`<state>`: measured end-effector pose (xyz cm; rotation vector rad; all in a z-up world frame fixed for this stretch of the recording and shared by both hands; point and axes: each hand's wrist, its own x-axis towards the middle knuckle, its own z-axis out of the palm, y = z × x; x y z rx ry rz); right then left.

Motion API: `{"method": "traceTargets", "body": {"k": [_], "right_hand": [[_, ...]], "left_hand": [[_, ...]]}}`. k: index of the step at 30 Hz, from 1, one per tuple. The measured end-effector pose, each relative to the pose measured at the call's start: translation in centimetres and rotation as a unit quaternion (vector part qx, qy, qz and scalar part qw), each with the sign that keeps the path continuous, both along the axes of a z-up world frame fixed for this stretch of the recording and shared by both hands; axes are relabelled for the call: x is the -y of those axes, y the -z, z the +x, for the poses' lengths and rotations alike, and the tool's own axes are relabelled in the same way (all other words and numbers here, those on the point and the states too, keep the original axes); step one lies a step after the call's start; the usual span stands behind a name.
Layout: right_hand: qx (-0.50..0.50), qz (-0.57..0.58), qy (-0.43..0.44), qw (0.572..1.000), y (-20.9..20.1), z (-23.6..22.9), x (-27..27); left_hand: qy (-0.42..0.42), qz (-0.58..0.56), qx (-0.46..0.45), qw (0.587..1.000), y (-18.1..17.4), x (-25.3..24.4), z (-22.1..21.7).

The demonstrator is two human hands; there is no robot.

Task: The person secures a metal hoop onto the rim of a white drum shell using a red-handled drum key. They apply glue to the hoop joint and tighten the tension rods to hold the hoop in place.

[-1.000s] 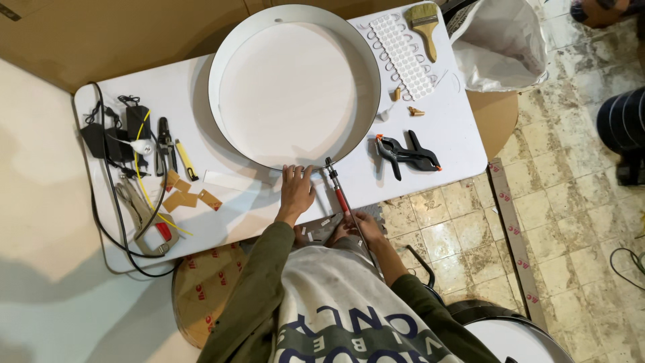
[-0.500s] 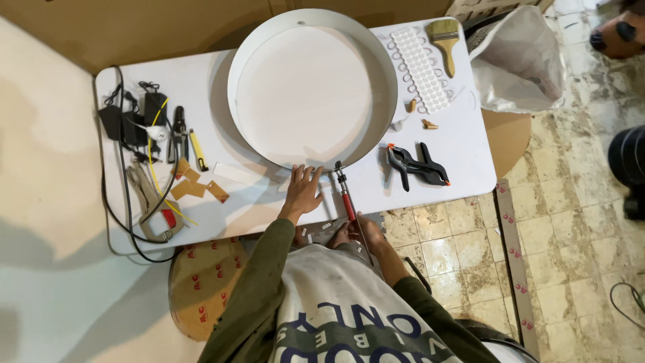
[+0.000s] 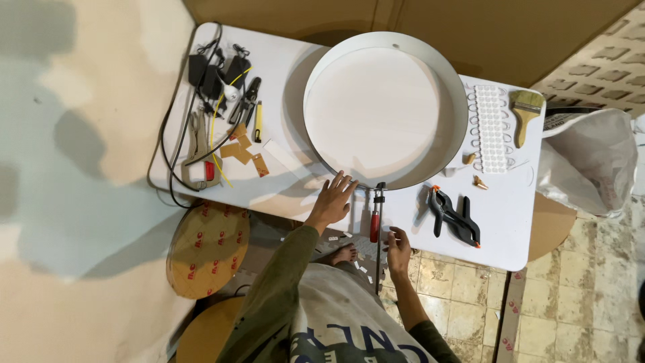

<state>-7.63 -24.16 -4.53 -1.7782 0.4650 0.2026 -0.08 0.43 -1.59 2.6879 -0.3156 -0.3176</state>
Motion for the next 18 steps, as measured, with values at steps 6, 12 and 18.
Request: {"method": "traceTargets", "body": {"k": [6,12,18], "right_hand": [[0.278,-0.238,-0.134,0.921,-5.0,6.0,-2.0],[0.368,-0.324,-0.231,0.84,-5.5,9.8,-1.7],[0.333,-0.281,-0.287,0.854,-3.4,9.8,-1.3]], "left_hand": [[-0.029,-0.018,0.035,0.999,2.0,1.2,0.0],[-0.028,-0.017,-0.024,0.999,0.0,1.1,-0.6],[-0.029,-0.028,-0.029,0.999,-1.9,0.8,-1.6]]}}
